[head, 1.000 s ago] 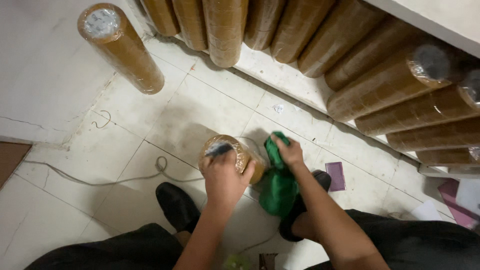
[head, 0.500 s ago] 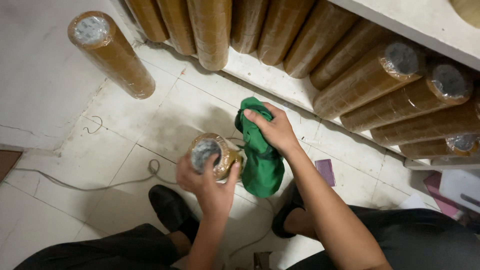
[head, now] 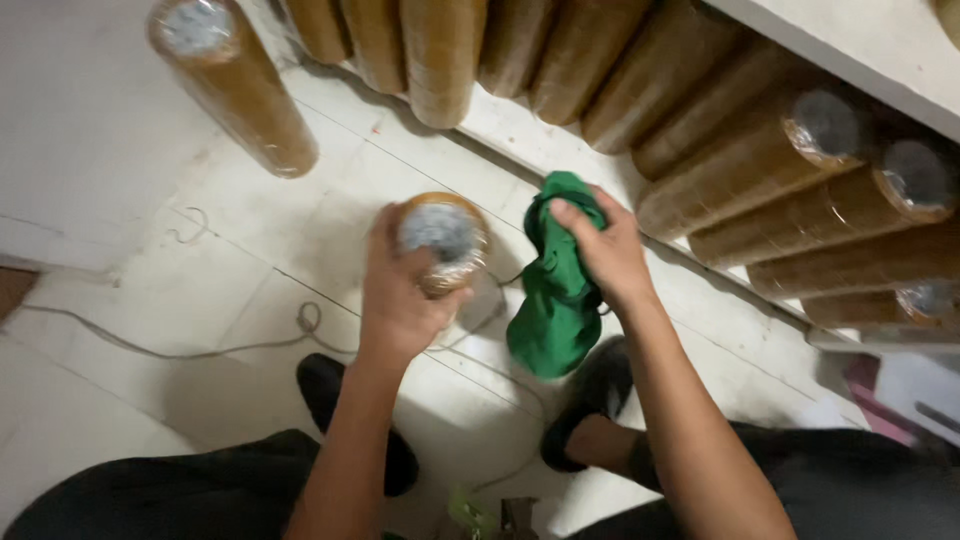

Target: The person wipes down large rolls of adhesive tape with a cloth, handling them one at a time on the floor before placing them back onto a storage shelf.

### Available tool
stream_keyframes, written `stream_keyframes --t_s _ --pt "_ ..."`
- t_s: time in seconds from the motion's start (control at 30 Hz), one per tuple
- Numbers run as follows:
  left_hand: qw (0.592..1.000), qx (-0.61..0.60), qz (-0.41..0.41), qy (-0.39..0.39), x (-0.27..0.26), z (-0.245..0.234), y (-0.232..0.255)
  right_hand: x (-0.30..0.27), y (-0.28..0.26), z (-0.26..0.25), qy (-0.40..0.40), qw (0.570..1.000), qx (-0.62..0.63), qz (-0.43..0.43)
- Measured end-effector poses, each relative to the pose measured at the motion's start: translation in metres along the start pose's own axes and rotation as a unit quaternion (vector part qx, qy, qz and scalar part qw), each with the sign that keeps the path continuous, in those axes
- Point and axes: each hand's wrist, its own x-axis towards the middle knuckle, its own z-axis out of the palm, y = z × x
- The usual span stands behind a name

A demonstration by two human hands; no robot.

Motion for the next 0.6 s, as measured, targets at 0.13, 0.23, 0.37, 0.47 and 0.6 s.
stream_keyframes --t_s 0.13,0.23,0.37,0.47,0.6 --pt "0.984 0.004 -0.069 -0.162 0.01 0.006 -0.017 0.006 -0.006 0.008 0.054 0.992 0.062 -0.091" --pt "0.976 0.095 0.01 -0.198 0.001 0.013 -0.038 0.018 0.0 0.025 0.068 0.988 0.066 -0.124" --pt "0.975 0.086 0.003 -0.204 -0.008 0.016 -0.033 0.035 0.02 0.049 0.051 0.993 0.029 -0.103" --pt "0.975 0.066 -0.035 -0.211 -0.007 0.02 -0.036 0.021 0.03 0.06 -0.002 0.996 -0.088 -0.021" --pt "0.978 0.013 -0.074 -0.192 -0.015 0.018 -0.046 0.008 0.035 0.064 0.003 0.993 -0.116 0.019"
